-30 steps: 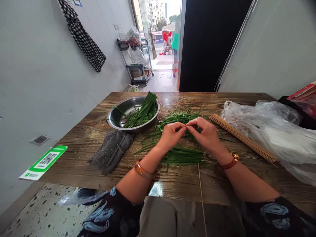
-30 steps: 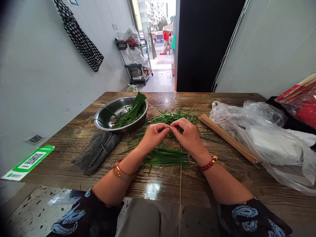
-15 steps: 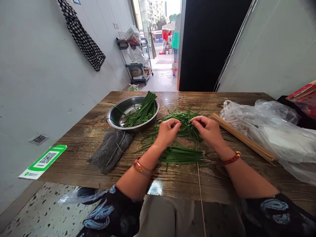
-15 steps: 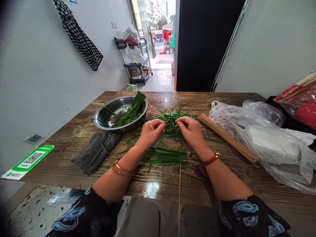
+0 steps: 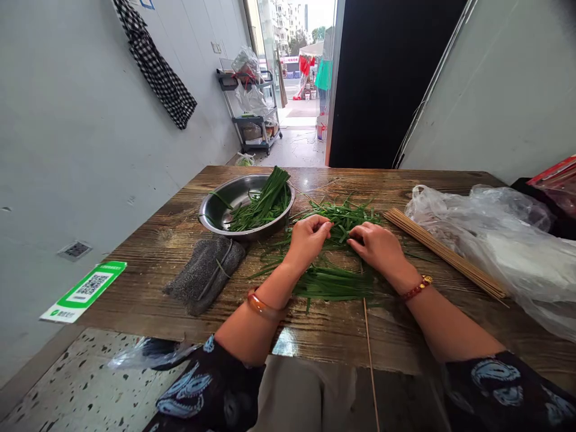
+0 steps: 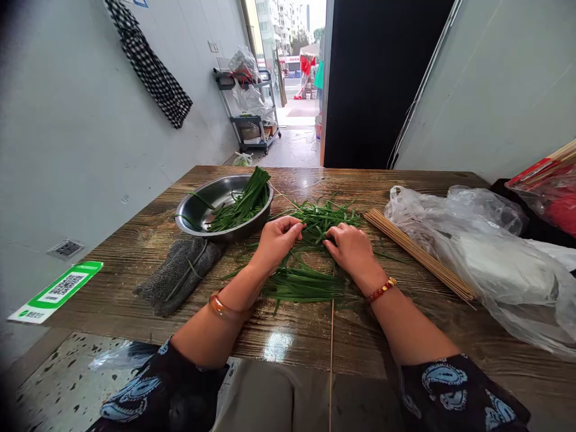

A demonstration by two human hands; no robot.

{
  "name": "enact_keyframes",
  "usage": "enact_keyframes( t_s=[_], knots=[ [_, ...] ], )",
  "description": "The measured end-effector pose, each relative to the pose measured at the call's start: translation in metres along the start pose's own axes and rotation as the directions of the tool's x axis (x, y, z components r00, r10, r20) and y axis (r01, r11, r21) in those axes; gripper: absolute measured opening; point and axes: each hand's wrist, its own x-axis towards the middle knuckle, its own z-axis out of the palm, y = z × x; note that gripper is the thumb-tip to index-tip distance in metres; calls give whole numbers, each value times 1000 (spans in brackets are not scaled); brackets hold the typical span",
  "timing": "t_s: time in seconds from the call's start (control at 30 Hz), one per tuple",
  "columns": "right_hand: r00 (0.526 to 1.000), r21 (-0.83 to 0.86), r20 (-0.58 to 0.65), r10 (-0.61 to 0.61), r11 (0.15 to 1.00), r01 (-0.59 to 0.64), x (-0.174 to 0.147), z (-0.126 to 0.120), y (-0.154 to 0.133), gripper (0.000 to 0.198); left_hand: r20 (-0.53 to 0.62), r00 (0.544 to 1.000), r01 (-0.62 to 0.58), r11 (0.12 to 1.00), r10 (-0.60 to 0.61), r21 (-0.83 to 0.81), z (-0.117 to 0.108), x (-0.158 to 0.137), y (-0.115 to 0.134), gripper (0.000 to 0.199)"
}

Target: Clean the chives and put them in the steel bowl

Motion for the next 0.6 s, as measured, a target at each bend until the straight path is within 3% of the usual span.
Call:
enact_keyframes(
  t_s=[0.3, 0.47, 0.6],
  knots=[
    [995, 58, -100, -19, 998, 25, 0, -9, 1, 27, 2, 1000, -15, 1000, 15, -3, 1, -1, -3, 15],
    [993, 55, -116, -13, 998, 20, 0, -8, 2, 29, -43, 987, -146, 982, 152, 117, -1, 0, -2, 12],
    [992, 38, -123, -38, 998, 43, 0, -11, -3, 29, 1, 968, -248, 959, 251, 140, -1, -3, 6, 10]
  ],
)
